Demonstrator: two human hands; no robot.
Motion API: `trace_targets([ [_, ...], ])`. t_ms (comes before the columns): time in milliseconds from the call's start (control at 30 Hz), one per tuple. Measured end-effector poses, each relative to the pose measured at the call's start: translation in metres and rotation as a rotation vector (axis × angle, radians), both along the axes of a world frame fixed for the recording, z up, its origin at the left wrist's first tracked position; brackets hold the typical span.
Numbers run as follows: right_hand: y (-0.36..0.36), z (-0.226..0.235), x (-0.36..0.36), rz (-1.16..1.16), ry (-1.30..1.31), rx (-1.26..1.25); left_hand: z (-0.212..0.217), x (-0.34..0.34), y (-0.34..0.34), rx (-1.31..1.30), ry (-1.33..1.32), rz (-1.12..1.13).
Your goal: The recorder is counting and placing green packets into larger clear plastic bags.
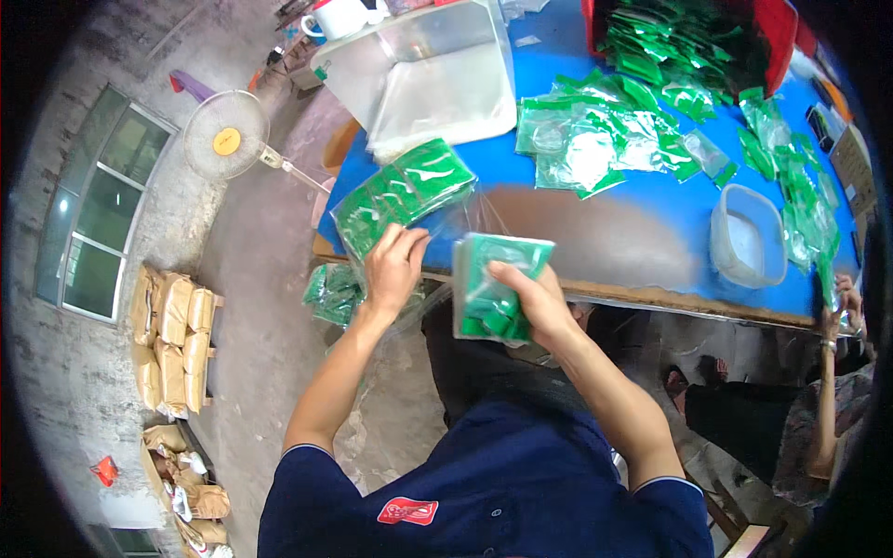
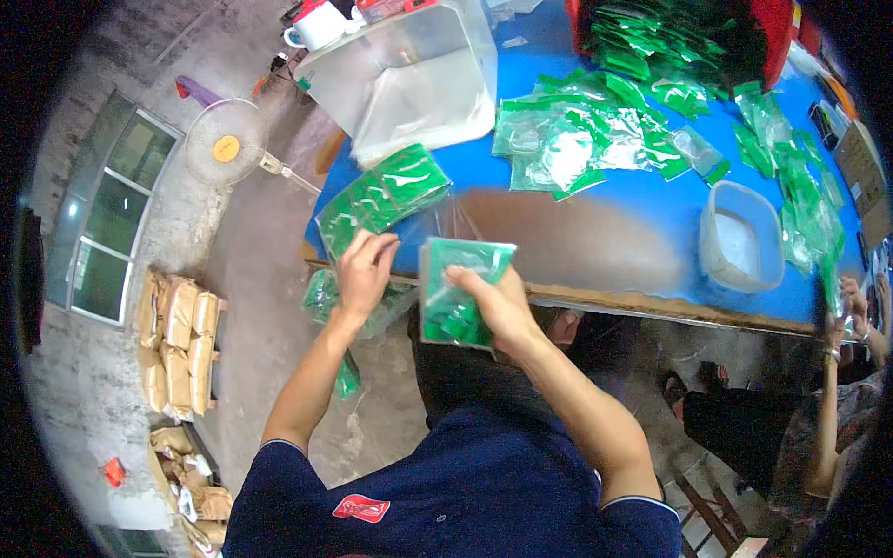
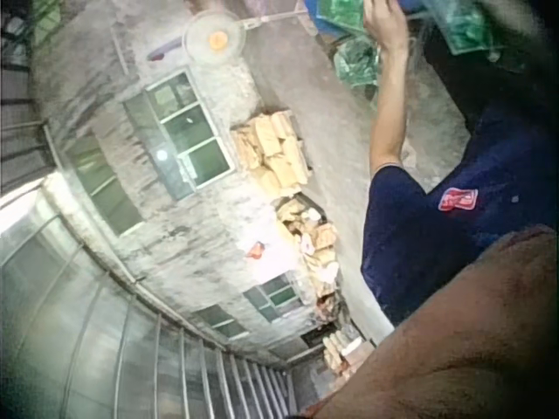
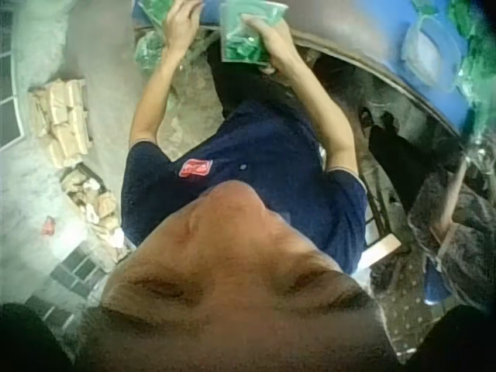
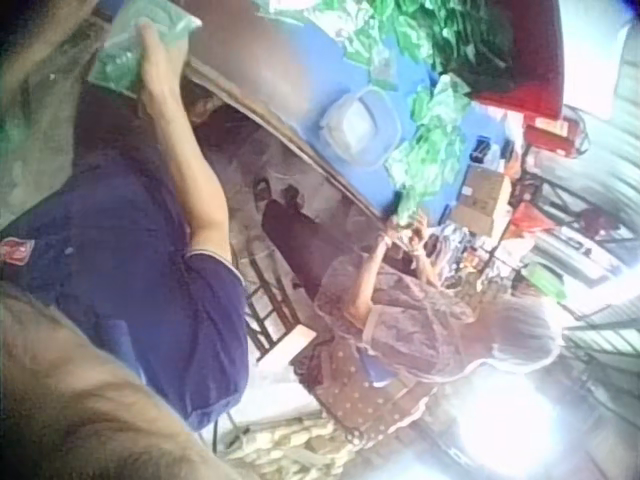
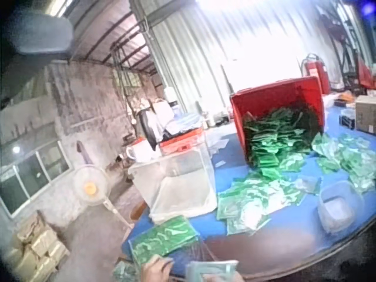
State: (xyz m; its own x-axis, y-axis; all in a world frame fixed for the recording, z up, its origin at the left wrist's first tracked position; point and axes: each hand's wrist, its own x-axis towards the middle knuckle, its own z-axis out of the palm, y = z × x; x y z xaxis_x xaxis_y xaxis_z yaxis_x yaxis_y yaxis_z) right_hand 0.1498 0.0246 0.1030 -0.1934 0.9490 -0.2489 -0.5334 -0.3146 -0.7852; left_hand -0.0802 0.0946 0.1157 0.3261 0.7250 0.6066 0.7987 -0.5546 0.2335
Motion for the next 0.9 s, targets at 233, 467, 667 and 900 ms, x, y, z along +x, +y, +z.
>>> trace_targets([
  [233, 0.065, -0.02, -0.046, 0.018, 0.306, -0.254, 0.047, 0.027, 0.018, -0.054, -0.134, -0.102],
  [467, 0.051, 0.001, -0.02, 0.069, -0.004, -0.133, 0.04, 0.04, 0.018, -0.1, -0.174, -0.143],
  [667, 0.075, -0.016, -0.02, 0.165, 0.204, -0.171, 0.046, 0.063, 0.007, -0.132, -0.178, -0.194],
  [900, 0.094, 0.019, -0.02, 0.33, 0.003, 0.035, 0.081, 0.07, 0.013, -0.05, -0.131, -0.2],
])
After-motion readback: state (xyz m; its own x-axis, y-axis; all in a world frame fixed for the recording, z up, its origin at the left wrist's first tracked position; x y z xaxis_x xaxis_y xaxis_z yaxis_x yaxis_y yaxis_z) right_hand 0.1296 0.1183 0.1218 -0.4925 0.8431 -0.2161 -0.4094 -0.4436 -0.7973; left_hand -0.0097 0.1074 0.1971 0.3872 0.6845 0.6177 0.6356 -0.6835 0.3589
